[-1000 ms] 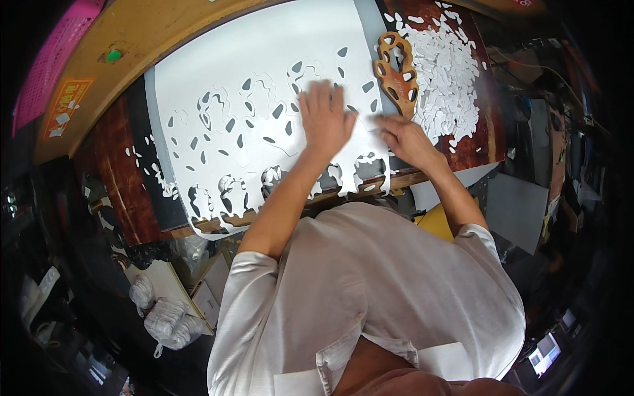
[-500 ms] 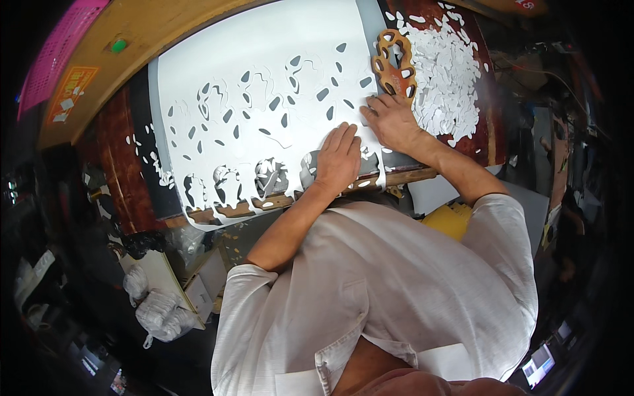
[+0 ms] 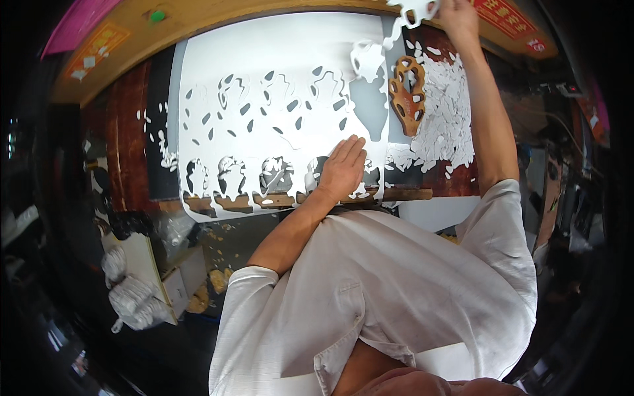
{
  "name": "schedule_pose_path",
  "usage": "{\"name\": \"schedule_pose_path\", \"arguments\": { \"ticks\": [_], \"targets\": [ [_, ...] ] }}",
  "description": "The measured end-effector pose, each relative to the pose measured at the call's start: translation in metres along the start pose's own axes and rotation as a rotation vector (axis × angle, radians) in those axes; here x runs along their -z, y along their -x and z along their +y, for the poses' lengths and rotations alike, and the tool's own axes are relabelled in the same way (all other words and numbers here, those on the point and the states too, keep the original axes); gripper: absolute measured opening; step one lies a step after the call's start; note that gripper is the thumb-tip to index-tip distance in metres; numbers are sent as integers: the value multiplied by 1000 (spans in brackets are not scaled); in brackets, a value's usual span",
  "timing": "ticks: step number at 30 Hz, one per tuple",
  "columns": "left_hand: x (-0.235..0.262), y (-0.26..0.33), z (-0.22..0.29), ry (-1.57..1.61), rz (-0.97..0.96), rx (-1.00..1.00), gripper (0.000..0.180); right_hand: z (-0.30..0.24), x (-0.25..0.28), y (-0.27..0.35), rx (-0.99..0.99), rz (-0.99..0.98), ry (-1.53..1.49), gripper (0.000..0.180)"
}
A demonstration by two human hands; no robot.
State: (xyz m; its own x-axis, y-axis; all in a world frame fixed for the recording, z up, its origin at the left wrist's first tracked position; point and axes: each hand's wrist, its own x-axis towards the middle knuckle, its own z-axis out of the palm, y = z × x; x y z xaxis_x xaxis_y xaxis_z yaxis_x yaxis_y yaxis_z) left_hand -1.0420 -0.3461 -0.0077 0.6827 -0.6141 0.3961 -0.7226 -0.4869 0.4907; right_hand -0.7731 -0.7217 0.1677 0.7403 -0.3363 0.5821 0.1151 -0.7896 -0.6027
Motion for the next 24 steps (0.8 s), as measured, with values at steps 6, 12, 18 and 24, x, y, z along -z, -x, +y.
{"name": "schedule_pose_path", "arguments": {
  "ticks": [6, 12, 18, 24],
  "targets": [
    [6, -6, 3, -41, 49, -40, 33, -33, 31, -68, 1, 28, -231, 27],
    [42, 7, 23, 256, 69, 232, 22, -92, -2, 45, 240, -281, -151, 19],
    [65, 35, 8, 1394, 110, 1406, 29, -134, -52, 238, 385, -1266, 206, 36],
    [55, 10, -9, 1964, 372, 1473, 40, -114, -40, 256, 559, -1211, 94, 30]
  ]
}}
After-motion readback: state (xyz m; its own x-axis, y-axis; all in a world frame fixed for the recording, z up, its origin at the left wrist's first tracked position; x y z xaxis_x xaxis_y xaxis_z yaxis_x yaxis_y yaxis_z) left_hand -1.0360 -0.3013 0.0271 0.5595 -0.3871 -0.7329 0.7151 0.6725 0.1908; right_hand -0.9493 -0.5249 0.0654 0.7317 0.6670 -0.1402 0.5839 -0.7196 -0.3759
